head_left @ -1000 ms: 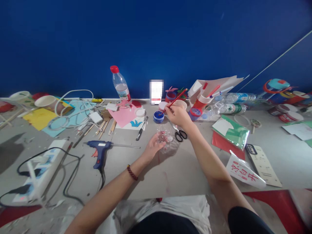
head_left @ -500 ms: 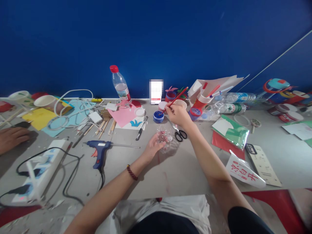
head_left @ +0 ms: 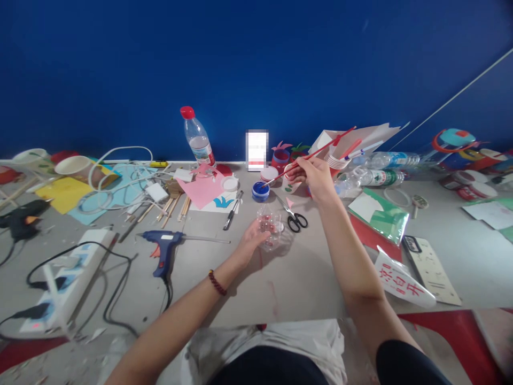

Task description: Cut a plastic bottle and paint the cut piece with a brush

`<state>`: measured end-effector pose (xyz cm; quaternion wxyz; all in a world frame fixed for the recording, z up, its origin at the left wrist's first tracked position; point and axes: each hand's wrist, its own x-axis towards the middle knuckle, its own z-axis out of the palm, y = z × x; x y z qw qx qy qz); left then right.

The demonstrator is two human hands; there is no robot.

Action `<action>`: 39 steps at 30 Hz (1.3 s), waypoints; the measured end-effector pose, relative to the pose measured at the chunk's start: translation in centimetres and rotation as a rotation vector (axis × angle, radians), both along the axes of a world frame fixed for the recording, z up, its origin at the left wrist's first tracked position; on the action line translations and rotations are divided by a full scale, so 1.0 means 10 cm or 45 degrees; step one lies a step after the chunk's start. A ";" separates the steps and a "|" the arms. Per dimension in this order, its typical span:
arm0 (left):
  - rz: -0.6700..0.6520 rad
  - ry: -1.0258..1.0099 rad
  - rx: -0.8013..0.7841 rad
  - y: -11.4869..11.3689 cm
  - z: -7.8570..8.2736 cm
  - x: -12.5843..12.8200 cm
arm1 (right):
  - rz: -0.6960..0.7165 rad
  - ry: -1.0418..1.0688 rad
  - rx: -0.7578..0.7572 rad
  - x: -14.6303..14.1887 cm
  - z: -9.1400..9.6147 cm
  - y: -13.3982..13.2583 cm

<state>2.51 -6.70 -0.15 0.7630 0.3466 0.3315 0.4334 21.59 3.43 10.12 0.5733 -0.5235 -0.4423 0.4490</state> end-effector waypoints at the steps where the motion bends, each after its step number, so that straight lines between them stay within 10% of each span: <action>1: -0.002 -0.019 -0.014 0.00 0.00 0.00 | 0.009 0.040 -0.018 0.02 0.02 -0.01; 13: 0.160 -0.144 -0.098 0.03 0.07 -0.04 | 0.004 0.173 0.230 0.05 0.04 -0.49; 21: 0.215 0.044 -0.125 0.06 0.08 -0.04 | -0.138 0.136 0.308 0.07 -0.45 -1.06; 27: 0.214 0.156 -0.104 0.07 0.10 -0.01 | -0.126 0.175 0.279 0.04 -0.72 -1.12; 39: 0.210 0.237 -0.085 0.06 0.13 0.01 | -0.088 0.088 0.249 -0.02 -0.67 -1.15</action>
